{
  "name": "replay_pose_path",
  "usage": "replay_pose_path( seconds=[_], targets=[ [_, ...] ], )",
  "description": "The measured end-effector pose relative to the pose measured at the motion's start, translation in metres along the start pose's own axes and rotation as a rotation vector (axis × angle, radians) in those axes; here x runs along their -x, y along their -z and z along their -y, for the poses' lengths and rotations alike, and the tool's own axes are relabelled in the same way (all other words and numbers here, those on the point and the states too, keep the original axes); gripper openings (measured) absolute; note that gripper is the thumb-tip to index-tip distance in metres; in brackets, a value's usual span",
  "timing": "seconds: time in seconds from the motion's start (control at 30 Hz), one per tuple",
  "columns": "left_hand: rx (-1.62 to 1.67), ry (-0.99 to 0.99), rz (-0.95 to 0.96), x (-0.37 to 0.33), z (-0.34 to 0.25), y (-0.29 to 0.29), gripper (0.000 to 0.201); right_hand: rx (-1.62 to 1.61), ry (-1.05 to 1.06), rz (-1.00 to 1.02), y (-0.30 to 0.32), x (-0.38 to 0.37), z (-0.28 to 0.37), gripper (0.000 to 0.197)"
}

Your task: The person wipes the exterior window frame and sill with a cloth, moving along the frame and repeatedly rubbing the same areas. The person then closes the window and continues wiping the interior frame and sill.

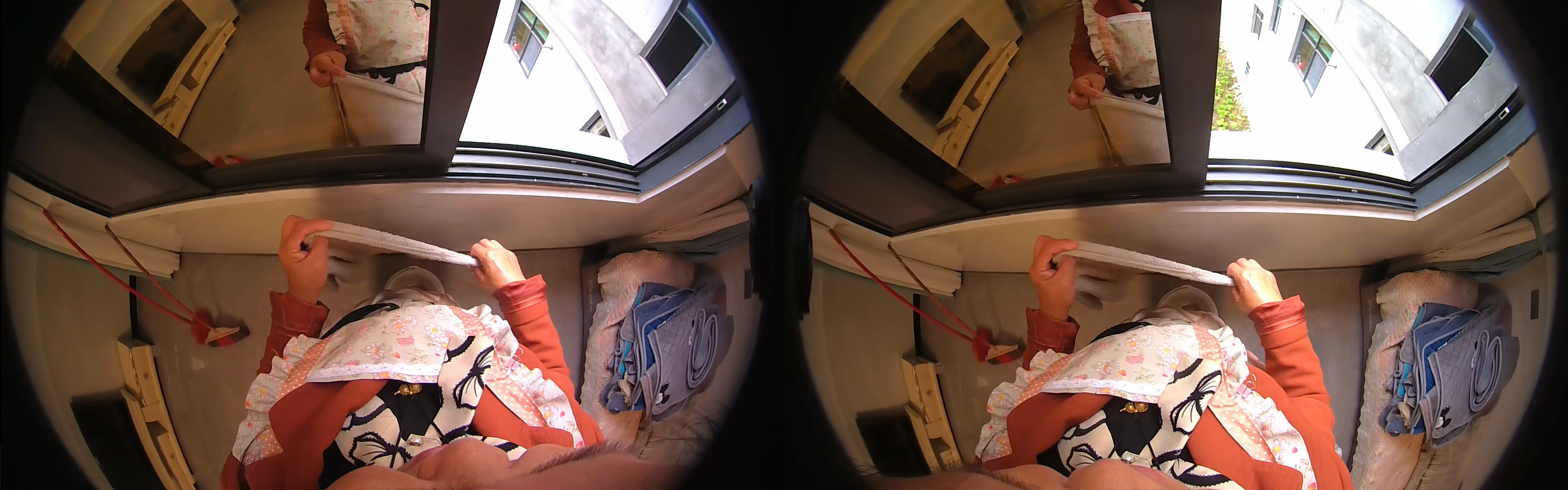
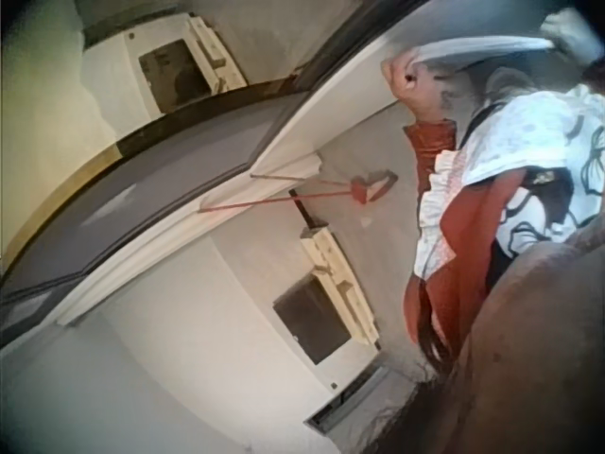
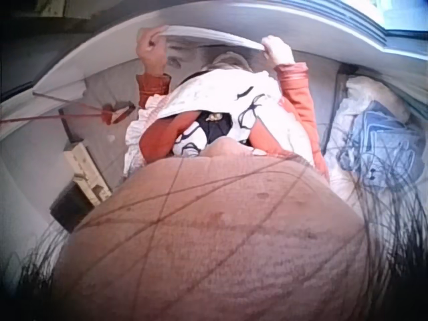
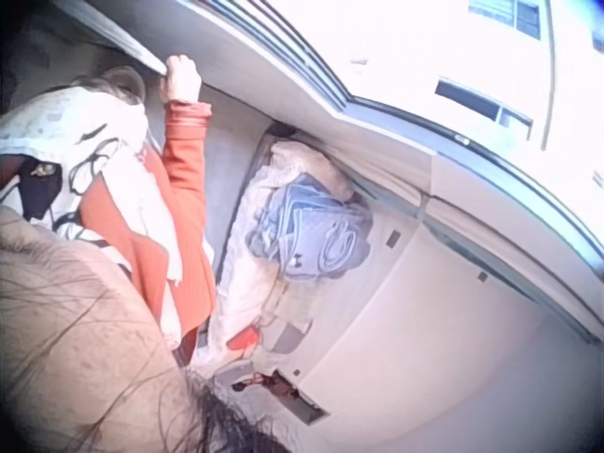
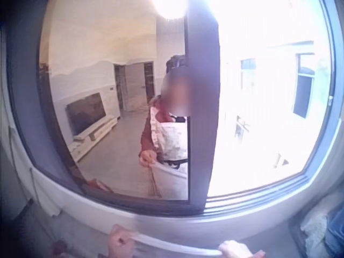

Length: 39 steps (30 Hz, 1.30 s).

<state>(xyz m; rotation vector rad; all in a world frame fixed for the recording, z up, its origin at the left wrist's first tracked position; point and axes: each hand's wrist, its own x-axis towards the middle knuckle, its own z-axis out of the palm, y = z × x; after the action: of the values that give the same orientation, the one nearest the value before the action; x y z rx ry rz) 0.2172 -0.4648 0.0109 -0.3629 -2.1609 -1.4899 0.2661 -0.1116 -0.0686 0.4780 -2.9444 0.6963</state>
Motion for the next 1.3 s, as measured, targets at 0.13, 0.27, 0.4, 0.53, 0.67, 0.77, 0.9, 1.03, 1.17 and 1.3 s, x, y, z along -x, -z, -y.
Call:
replay_pose_path(
  seconds=[0.13, 0.27, 0.4, 0.53, 0.67, 0.77, 0.9, 1.03, 1.17, 1.3],
  targets=[
    [-0.030, 0.008, -0.054, 0.006, 0.009, 0.009, 0.025, 0.005, -0.157, -0.105, 0.001, -0.003, -0.001, 0.022],
    [0.051, 0.176, -0.078, 0.010, 0.021, 0.015, 0.023, -0.315, -0.324, -0.062, 0.005, -0.010, -0.005, 0.024],
    [0.042, 0.443, -0.023, 0.012, 0.032, 0.024, 0.017, -1.022, -0.321, 0.096, 0.008, -0.016, -0.018, 0.030],
    [0.068, 0.554, 0.111, 0.024, 0.049, 0.029, 0.014, -1.137, -0.391, 0.320, 0.040, -0.023, 0.003, 0.037],
    [0.217, 0.662, 0.068, 0.039, 0.078, 0.039, 0.015, -1.267, -0.370, 0.314, 0.035, -0.026, 0.010, 0.033],
    [0.470, 0.797, -0.105, 0.038, 0.090, 0.051, 0.013, -1.311, -0.284, 0.289, 0.028, -0.040, 0.015, 0.027],
    [0.658, 0.755, -0.278, 0.017, 0.095, 0.069, 0.012, -1.345, -0.271, 0.244, 0.033, -0.076, 0.056, 0.020],
    [0.749, 0.679, -0.410, -0.017, 0.088, 0.100, 0.014, -1.263, -0.215, 0.198, 0.036, -0.122, 0.096, 0.023],
    [0.707, 0.661, -0.535, -0.043, 0.110, 0.129, 0.014, -1.214, -0.161, 0.180, 0.026, -0.168, 0.133, 0.025],
    [0.609, 0.616, -0.700, -0.070, 0.154, 0.149, 0.012, -1.129, -0.066, 0.148, -0.004, -0.212, 0.156, 0.028]
  ],
)
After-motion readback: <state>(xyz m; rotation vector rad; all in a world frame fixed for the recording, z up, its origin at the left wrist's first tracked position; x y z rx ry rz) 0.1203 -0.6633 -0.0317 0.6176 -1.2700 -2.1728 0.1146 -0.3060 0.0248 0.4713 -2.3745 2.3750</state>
